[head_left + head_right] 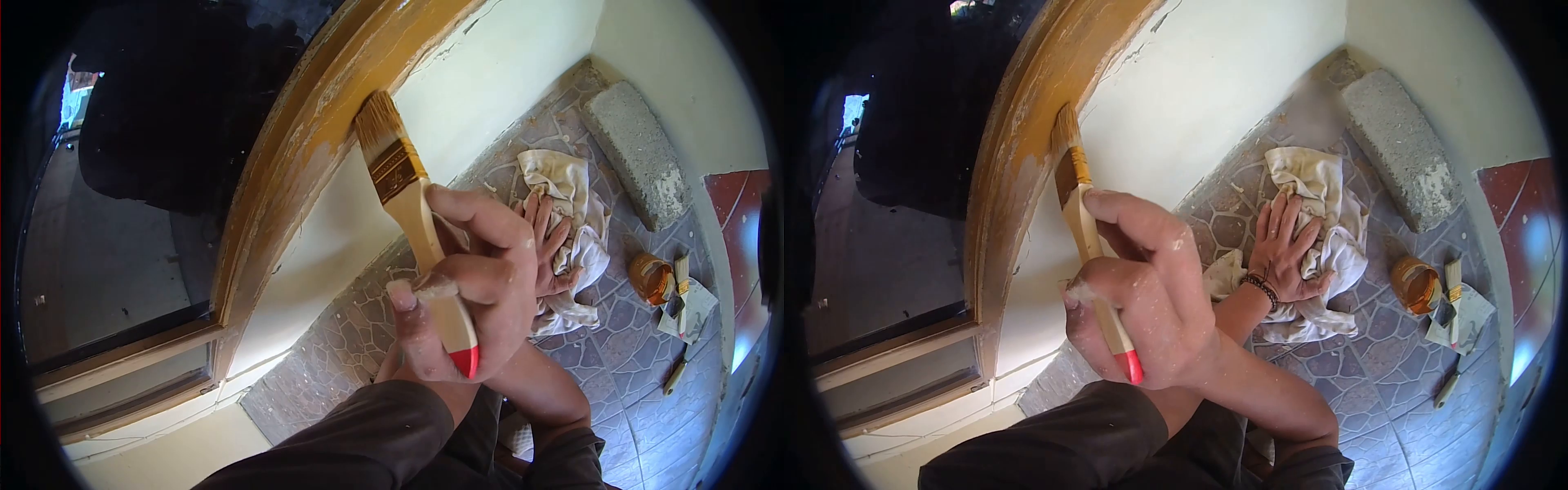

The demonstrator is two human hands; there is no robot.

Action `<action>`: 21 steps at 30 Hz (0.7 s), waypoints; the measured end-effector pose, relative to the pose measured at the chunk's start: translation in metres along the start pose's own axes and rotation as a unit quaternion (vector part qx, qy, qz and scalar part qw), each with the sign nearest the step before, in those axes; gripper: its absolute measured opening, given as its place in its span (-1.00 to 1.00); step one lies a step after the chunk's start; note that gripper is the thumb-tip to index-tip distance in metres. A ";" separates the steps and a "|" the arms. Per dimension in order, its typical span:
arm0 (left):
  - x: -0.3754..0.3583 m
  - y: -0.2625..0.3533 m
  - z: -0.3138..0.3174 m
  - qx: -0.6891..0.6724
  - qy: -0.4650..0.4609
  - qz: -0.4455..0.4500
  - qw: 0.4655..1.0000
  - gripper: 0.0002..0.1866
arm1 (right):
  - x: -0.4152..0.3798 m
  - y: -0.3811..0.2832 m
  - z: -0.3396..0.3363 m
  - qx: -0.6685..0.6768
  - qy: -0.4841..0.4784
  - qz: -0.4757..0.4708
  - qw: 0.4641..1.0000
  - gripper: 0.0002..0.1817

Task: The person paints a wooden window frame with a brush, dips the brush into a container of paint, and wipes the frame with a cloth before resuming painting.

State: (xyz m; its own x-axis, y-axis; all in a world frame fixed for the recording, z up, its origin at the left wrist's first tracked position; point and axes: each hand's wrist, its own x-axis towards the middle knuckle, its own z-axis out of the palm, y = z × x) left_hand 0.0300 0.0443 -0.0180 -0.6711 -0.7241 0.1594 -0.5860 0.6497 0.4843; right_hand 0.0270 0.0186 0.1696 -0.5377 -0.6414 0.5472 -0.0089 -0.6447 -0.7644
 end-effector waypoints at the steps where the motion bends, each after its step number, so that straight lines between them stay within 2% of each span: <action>1: -0.001 -0.003 0.003 0.000 0.000 0.000 1.000 -0.06 | 0.001 -0.001 -0.001 0.000 0.000 0.000 1.000 -0.73; 4: -0.006 -0.014 0.017 0.009 -0.030 -0.003 0.999 -0.01 | 0.003 -0.002 0.000 -0.023 -0.026 -0.030 0.999 -0.79; 6: -0.003 -0.010 0.008 0.008 -0.036 -0.008 0.999 -0.04 | 0.001 0.002 0.008 -0.046 -0.019 -0.083 0.995 -0.87; 8: -0.001 -0.007 0.003 0.007 -0.042 -0.011 0.999 -0.07 | 0.001 0.000 0.009 -0.031 -0.026 -0.070 0.997 -0.87; 10: 0.001 -0.006 -0.001 0.007 -0.045 -0.012 0.999 -0.08 | 0.001 0.000 0.007 -0.036 -0.102 -0.063 0.992 -0.79; 11: 0.001 -0.006 -0.001 0.003 -0.046 -0.014 0.999 -0.09 | -0.001 0.001 0.009 -0.030 -0.104 -0.059 0.992 -0.73; 17: 0.001 -0.006 0.000 -0.001 -0.041 -0.011 0.999 -0.09 | 0.001 -0.004 0.008 -0.032 -0.141 -0.037 0.989 -0.74; 21: 0.002 -0.006 -0.001 0.008 -0.014 0.004 1.000 -0.12 | -0.001 -0.001 0.010 -0.029 -0.142 -0.057 0.988 -0.73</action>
State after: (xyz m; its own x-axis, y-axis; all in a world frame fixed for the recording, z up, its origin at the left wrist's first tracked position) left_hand 0.0323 0.0388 -0.0198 -0.6884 -0.7120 0.1384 -0.5877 0.6593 0.4690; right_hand 0.0363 0.0159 0.1730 -0.2729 -0.6623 0.6978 -0.1082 -0.6996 -0.7063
